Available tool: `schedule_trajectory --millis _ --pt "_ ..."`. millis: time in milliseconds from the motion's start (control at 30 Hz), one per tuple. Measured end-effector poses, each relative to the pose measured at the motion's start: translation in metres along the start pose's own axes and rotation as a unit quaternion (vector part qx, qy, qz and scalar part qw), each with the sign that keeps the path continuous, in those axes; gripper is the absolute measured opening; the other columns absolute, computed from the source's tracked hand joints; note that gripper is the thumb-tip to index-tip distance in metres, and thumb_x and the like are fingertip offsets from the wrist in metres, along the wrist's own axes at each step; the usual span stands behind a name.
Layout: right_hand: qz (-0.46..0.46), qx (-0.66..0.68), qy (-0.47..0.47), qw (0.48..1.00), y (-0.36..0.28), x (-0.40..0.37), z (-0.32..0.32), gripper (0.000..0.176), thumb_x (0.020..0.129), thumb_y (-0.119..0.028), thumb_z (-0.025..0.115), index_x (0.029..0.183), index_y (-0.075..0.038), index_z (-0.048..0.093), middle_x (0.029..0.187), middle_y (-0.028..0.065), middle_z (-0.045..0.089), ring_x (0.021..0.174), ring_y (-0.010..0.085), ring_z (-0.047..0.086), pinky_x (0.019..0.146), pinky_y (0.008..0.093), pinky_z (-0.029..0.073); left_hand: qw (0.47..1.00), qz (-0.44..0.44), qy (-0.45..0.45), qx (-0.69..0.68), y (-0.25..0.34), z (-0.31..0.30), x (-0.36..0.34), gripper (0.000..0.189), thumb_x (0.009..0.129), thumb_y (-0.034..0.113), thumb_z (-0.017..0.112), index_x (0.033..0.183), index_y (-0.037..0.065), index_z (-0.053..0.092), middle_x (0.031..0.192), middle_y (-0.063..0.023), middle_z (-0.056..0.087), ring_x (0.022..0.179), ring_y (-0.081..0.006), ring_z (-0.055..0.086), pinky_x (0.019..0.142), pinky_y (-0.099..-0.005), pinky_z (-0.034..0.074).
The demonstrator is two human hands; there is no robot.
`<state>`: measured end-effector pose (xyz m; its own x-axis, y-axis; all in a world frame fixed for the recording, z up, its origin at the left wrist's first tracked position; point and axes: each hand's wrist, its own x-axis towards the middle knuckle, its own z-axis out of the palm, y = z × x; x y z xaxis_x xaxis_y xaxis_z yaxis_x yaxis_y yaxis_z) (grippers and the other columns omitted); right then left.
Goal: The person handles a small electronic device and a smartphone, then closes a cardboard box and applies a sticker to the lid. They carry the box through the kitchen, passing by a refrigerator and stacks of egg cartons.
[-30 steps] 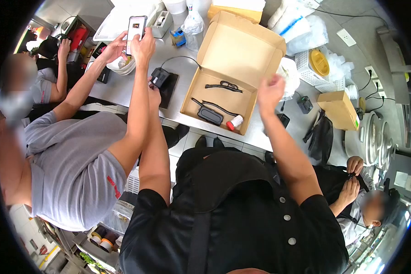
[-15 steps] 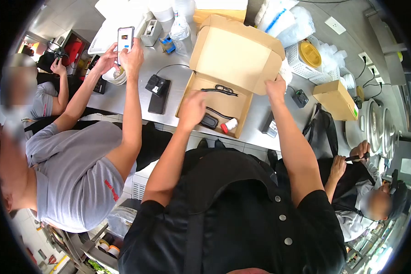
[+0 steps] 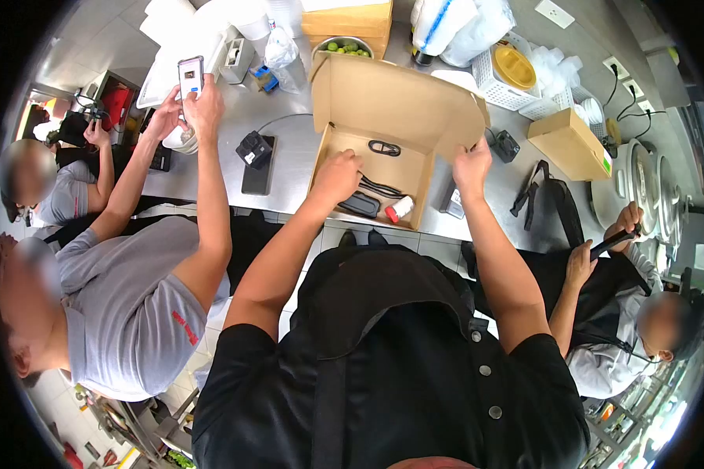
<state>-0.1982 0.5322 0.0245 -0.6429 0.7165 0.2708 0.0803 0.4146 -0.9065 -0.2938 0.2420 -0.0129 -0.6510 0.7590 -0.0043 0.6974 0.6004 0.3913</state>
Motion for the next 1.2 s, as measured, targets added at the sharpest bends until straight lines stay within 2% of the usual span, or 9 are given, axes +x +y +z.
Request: schedule_trajectory --millis 333,400,500,700,833,900,1000,1133,1200 --pt "-0.006 -0.046 -0.035 0.998 -0.005 -0.054 -0.019 0.017 0.088 0.003 0.066 0.106 0.004 0.066 0.093 0.015 0.073 0.085 0.02 0.069 0.078 0.0346 0.054 0.883 -0.272 0.135 -0.357 -0.088 -0.039 -0.025 0.02 0.094 0.012 0.067 0.11 0.002 0.076 0.1 -0.0142 0.077 0.091 -0.0201 0.075 0.08 -0.0355 0.058" --pt "0.014 -0.039 -0.039 0.998 -0.006 -0.055 -0.016 0.015 0.089 0.003 0.066 0.104 0.004 0.066 0.092 0.0152 0.073 0.085 0.0201 0.07 0.078 0.0349 0.054 0.767 -0.362 0.197 -0.493 -0.113 -0.038 -0.015 0.028 0.1 0.019 0.063 0.122 0.006 0.072 0.108 -0.0097 0.076 0.096 -0.0197 0.073 0.083 -0.0338 0.056" --pt "0.012 0.014 -0.037 0.999 -0.009 -0.053 -0.013 0.017 0.091 0.003 0.066 0.108 0.004 0.067 0.095 0.0163 0.074 0.088 0.0206 0.071 0.08 0.0348 0.055 0.699 -0.353 0.207 -0.587 -0.11 -0.035 0.017 0.034 0.104 0.023 0.058 0.132 0.006 0.065 0.117 -0.0088 0.073 0.098 -0.0222 0.07 0.086 -0.0317 0.054" --pt "0.037 -0.014 -0.067 0.997 -0.008 -0.05 -0.02 0.026 0.093 0.003 0.064 0.118 0.006 0.068 0.108 0.0119 0.077 0.101 0.0187 0.072 0.088 0.0319 0.054 0.47 -0.276 0.197 -0.815 -0.113 -0.02 0.068 0.029 0.102 0.02 0.062 0.125 0.002 0.066 0.11 -0.011 0.073 0.089 -0.0198 0.07 0.081 -0.0301 0.053" --pt "0.018 -0.036 -0.043 0.998 -0.011 -0.045 -0.017 0.025 0.093 0.002 0.063 0.117 0.006 0.068 0.107 0.0122 0.077 0.097 0.0194 0.072 0.086 0.0324 0.055 0.612 -0.335 0.189 -0.69 -0.121 -0.018 0.077 0.036 0.101 0.025 0.063 0.13 0.004 0.065 0.119 -0.0091 0.073 0.1 -0.0233 0.072 0.087 -0.0426 0.057" --pt "0.029 -0.004 -0.037 0.999 -0.017 -0.039 -0.011 0.023 0.093 0.001 0.062 0.116 0.006 0.068 0.105 0.012 0.077 0.094 0.0196 0.073 0.084 0.0328 0.056 0.634 -0.278 0.203 -0.692 -0.121 -0.019 0.071 0.016 0.1 0.013 0.065 0.107 0.001 0.073 0.089 -0.0044 0.073 0.072 -0.0154 0.067 0.066 -0.0299 0.052" --pt "0.116 -0.01 -0.025 0.993 -0.025 -0.022 -0.001 0.019 0.092 -0.008 0.066 0.108 0.002 0.07 0.095 0.0181 0.076 0.084 0.0269 0.073 0.079 0.038 0.055 0.718 -0.295 0.198 -0.599 -0.119 -0.015 0.066 0.014 0.1 0.009 0.064 0.103 -0.001 0.073 0.088 -0.0042 0.073 0.074 -0.0139 0.067 0.066 -0.029 0.052" --pt "0.082 -0.174 -0.002 0.981 -0.044 -0.005 0.009 0.02 0.09 -0.016 0.067 0.093 0.004 0.068 0.082 0.0233 0.071 0.075 0.0381 0.068 0.072 0.0437 0.053 0.749 -0.252 0.194 -0.581 -0.121 -0.012 0.059 0.017 0.1 0.007 0.061 0.111 -0.003 0.07 0.092 -0.0046 0.073 0.077 -0.0136 0.067 0.068 -0.0274 0.053" --pt "0.076 -0.171 0.004 0.982 -0.045 -0.003 0.013 0.022 0.089 -0.019 0.067 0.089 0.004 0.067 0.079 0.0241 0.069 0.074 0.0407 0.067 0.071 0.0452 0.052 0.656 -0.239 0.252 -0.67 -0.122 -0.012 0.056 0.023 0.1 0.003 0.058 0.121 -0.004 0.066 0.097 -0.0053 0.072 0.081 -0.0133 0.067 0.069 -0.0266 0.053"
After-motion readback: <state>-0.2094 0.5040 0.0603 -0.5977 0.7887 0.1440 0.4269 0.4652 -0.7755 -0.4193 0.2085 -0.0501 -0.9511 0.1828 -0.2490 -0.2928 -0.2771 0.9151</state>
